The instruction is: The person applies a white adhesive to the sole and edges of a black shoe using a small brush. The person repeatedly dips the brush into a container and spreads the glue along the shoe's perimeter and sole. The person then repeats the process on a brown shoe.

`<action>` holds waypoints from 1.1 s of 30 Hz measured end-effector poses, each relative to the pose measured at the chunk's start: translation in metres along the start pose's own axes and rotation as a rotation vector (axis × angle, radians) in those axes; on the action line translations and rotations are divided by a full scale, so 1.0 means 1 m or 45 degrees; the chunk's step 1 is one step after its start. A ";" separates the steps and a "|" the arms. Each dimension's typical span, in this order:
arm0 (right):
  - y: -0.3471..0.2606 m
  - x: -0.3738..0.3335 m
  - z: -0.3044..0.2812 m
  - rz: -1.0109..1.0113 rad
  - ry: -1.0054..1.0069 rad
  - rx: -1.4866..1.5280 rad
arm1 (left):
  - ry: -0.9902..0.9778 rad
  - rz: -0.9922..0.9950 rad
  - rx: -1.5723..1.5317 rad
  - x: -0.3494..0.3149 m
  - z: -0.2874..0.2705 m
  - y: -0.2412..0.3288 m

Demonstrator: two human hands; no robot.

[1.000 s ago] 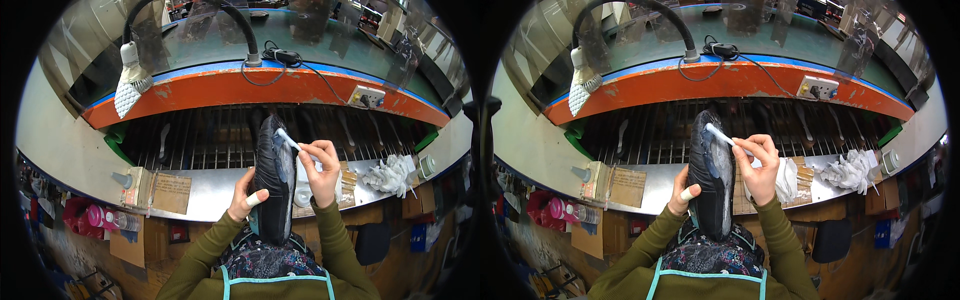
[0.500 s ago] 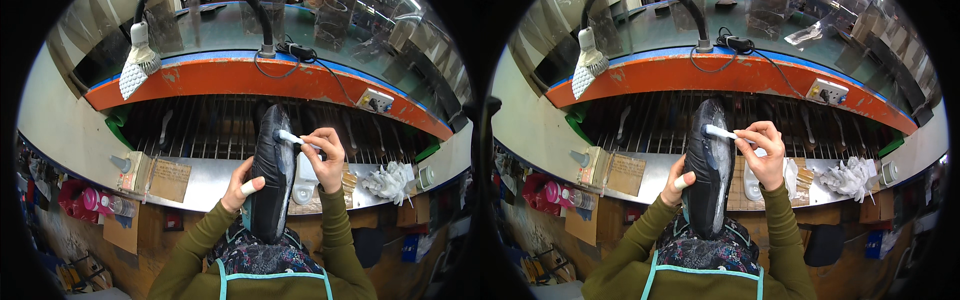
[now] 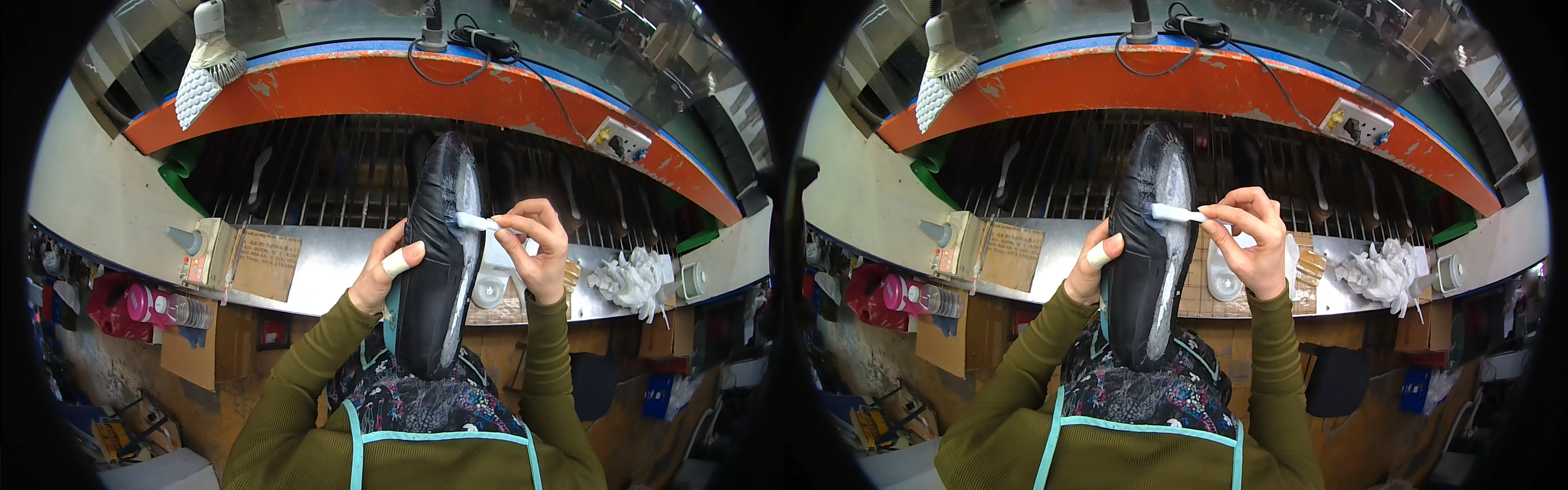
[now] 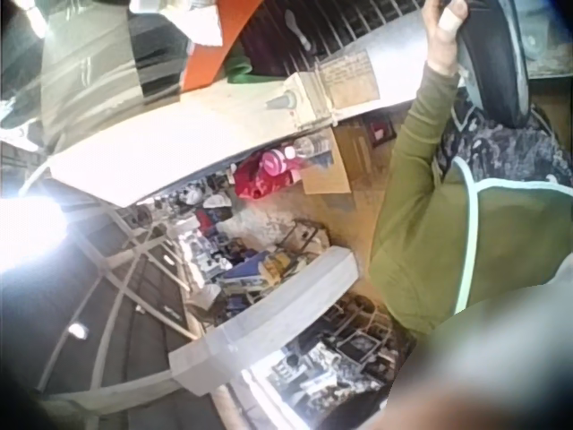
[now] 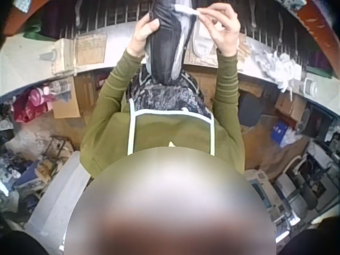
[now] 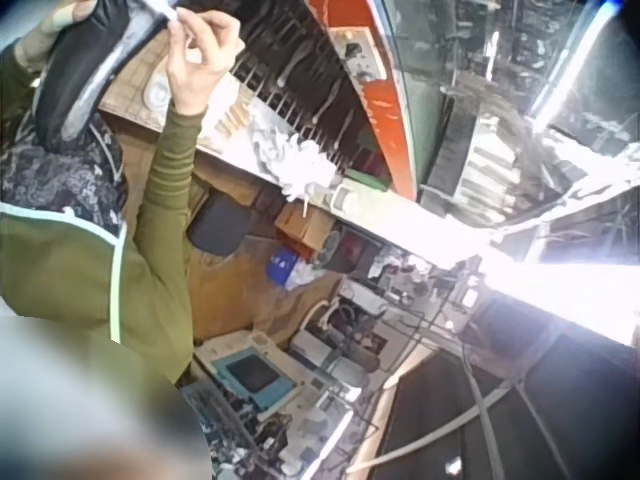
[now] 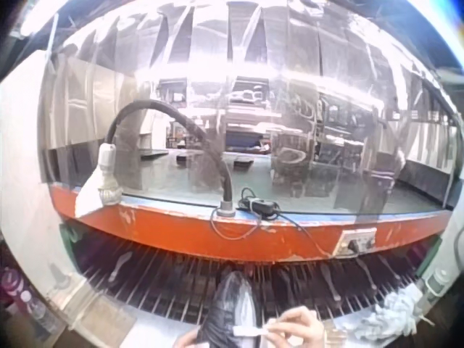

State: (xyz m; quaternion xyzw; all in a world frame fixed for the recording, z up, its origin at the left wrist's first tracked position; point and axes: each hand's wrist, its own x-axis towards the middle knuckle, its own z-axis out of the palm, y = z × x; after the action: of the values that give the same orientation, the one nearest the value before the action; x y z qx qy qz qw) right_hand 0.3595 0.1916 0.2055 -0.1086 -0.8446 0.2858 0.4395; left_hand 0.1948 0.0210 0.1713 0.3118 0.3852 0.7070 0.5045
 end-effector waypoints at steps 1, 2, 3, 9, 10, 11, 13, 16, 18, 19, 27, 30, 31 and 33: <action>0.001 -0.002 -0.001 -0.012 -0.016 -0.005 | 0.002 -0.007 -0.020 0.000 0.000 -0.001; 0.001 -0.004 -0.003 -0.020 -0.035 -0.018 | 0.004 -0.015 -0.042 0.001 0.001 -0.002; 0.001 -0.006 -0.003 -0.033 -0.050 -0.013 | 0.011 -0.009 -0.039 0.002 0.001 -0.003; -0.001 -0.016 -0.011 -0.057 -0.073 -0.151 | 0.038 -0.014 -0.048 0.006 0.000 -0.008; -0.001 -0.017 -0.013 -0.042 -0.095 -0.152 | 0.046 -0.017 -0.050 0.006 -0.001 -0.008; -0.001 -0.019 -0.014 -0.027 -0.117 -0.153 | 0.055 -0.020 -0.051 0.007 -0.001 -0.009; 0.000 -0.023 -0.015 0.012 -0.146 -0.120 | 0.058 -0.017 -0.054 0.009 -0.003 -0.010; -0.001 -0.030 -0.016 0.070 -0.175 -0.047 | 0.073 -0.001 -0.064 0.009 -0.004 -0.013; -0.002 -0.032 -0.018 0.059 -0.217 -0.026 | 0.075 -0.004 -0.081 0.009 -0.005 -0.015; -0.002 -0.032 -0.018 0.091 -0.210 0.076 | 0.069 -0.013 -0.095 0.009 -0.006 -0.015; -0.010 -0.046 0.013 0.318 0.158 0.143 | 0.055 0.014 -0.282 0.004 -0.003 -0.030; -0.024 -0.075 0.014 0.555 0.049 0.398 | 0.160 0.041 -0.372 -0.005 -0.003 -0.034; -0.028 -0.083 0.013 0.586 0.024 0.445 | 0.182 0.056 -0.313 -0.008 -0.006 -0.032; -0.034 -0.094 0.015 0.556 -0.002 0.450 | 0.251 0.079 -0.227 -0.013 -0.009 -0.031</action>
State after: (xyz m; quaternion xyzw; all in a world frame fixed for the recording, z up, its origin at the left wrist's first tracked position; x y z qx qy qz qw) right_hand 0.4054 0.1174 0.1543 -0.2096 -0.7387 0.5166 0.3789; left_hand 0.2058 0.0129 0.1392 0.2064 0.3586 0.7811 0.4677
